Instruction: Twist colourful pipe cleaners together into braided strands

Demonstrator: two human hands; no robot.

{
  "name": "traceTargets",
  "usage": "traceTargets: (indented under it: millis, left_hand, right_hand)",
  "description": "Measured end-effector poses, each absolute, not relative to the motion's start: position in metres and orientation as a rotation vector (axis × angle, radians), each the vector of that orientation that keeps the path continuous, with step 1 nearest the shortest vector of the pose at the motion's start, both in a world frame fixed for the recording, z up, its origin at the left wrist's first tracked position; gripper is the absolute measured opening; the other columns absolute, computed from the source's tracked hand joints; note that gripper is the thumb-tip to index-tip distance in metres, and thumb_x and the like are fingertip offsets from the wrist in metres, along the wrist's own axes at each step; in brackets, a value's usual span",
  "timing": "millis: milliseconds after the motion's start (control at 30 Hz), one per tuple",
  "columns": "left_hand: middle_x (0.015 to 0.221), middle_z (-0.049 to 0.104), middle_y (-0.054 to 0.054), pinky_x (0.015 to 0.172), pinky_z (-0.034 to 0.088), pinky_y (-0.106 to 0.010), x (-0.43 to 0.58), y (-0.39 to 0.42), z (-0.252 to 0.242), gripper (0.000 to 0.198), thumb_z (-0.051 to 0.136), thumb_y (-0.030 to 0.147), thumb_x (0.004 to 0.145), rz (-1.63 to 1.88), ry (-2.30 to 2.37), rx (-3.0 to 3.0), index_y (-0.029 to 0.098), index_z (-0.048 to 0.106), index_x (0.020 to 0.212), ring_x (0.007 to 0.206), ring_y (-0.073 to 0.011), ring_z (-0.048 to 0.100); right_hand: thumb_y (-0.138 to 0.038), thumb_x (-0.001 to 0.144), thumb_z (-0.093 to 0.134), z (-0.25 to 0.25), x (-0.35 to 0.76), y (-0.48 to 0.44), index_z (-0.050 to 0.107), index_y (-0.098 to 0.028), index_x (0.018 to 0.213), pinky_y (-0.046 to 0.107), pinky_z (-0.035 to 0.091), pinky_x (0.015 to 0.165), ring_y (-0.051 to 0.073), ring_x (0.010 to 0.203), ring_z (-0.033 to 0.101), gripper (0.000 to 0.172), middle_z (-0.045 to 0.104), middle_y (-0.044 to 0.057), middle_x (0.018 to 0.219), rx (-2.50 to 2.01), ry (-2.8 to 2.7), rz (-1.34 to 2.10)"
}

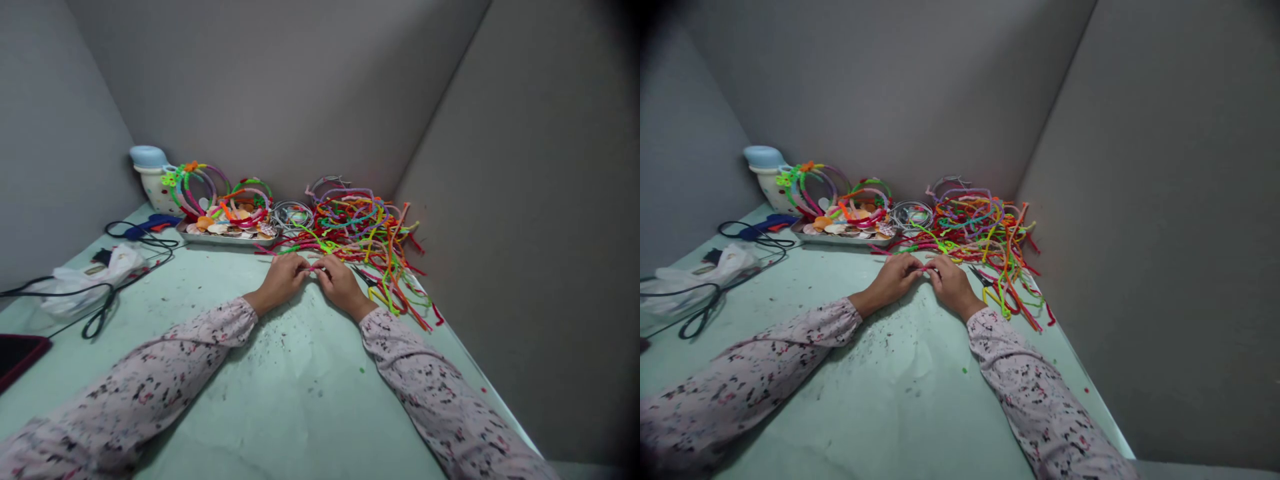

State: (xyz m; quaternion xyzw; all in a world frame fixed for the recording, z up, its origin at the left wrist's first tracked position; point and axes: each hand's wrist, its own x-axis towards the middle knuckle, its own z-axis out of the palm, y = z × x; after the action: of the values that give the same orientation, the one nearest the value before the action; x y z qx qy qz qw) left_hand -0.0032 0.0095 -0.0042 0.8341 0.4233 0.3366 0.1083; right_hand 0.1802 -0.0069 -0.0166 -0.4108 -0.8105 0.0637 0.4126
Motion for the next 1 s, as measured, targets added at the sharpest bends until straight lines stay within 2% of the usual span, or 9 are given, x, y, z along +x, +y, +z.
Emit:
traceTargets:
  millis: [100, 267, 400, 667, 767, 1000]
  left_hand:
    - [0.104, 0.063, -0.007, 0.090, 0.038, -0.038, -0.004, 0.006, 0.001, 0.022, 0.062, 0.027, 0.082, 1.180, 1.356, 2.419, 0.019, 0.062, 0.102, 0.101, -0.0228, 0.054]
    - [0.105, 0.062, -0.008, 0.092, 0.039, -0.037, -0.005, 0.004, 0.006, 0.019, 0.059, 0.025, 0.083, 1.386, 1.465, 2.309, 0.019, 0.060, 0.101, 0.104, -0.0232, 0.053]
    - [0.095, 0.063, -0.006, 0.088, 0.042, -0.036, -0.005, 0.007, 0.001, 0.014, 0.057, 0.023, 0.084, 1.305, 1.420, 2.314, 0.019, 0.063, 0.095, 0.096, -0.0210, 0.056]
    - [0.097, 0.063, -0.006, 0.085, 0.043, -0.037, -0.004, 0.012, -0.008, 0.035, 0.060, 0.022, 0.081, 1.080, 1.387, 2.398, 0.020, 0.061, 0.116, 0.093, -0.0216, 0.057]
    - [0.095, 0.062, -0.006, 0.084, 0.041, -0.037, -0.003, 0.011, -0.009, 0.033, 0.062, 0.024, 0.080, 1.050, 1.420, 2.401, 0.020, 0.061, 0.113, 0.092, -0.0219, 0.056]
    - [0.096, 0.059, -0.006, 0.087, 0.038, -0.039, -0.002, 0.005, -0.003, 0.016, 0.066, 0.031, 0.080, 1.109, 1.446, 2.477, 0.021, 0.068, 0.092, 0.097, -0.0233, 0.053]
  right_hand:
    - [-0.021, 0.092, 0.048, -0.017, 0.181, -0.006, 0.061, -0.020, 0.099, 0.033, 0.046, 0.084, 0.020, 0.094, 0.058, 0.015, 0.063, 0.007, 0.097, -1.094, -1.957, 0.148]
    - [-0.022, 0.091, 0.047, -0.016, 0.182, -0.003, 0.061, -0.020, 0.098, 0.033, 0.045, 0.083, 0.021, 0.091, 0.058, 0.015, 0.063, 0.007, 0.094, -1.133, -1.861, 0.161]
    - [-0.024, 0.092, 0.046, -0.016, 0.182, -0.003, 0.059, -0.021, 0.098, 0.034, 0.046, 0.080, 0.021, 0.090, 0.059, 0.015, 0.063, 0.007, 0.093, -1.154, -1.822, 0.201]
    - [-0.027, 0.092, 0.044, -0.017, 0.182, -0.004, 0.057, -0.021, 0.096, 0.033, 0.046, 0.076, 0.021, 0.088, 0.059, 0.015, 0.063, 0.006, 0.088, -1.199, -1.795, 0.240]
    - [-0.025, 0.092, 0.044, -0.016, 0.182, -0.004, 0.057, -0.020, 0.096, 0.032, 0.045, 0.076, 0.021, 0.087, 0.059, 0.014, 0.063, 0.006, 0.089, -1.187, -1.791, 0.221]
    - [-0.026, 0.092, 0.043, -0.017, 0.183, -0.001, 0.057, -0.020, 0.096, 0.031, 0.045, 0.074, 0.020, 0.085, 0.059, 0.015, 0.063, 0.005, 0.086, -1.217, -1.743, 0.217]
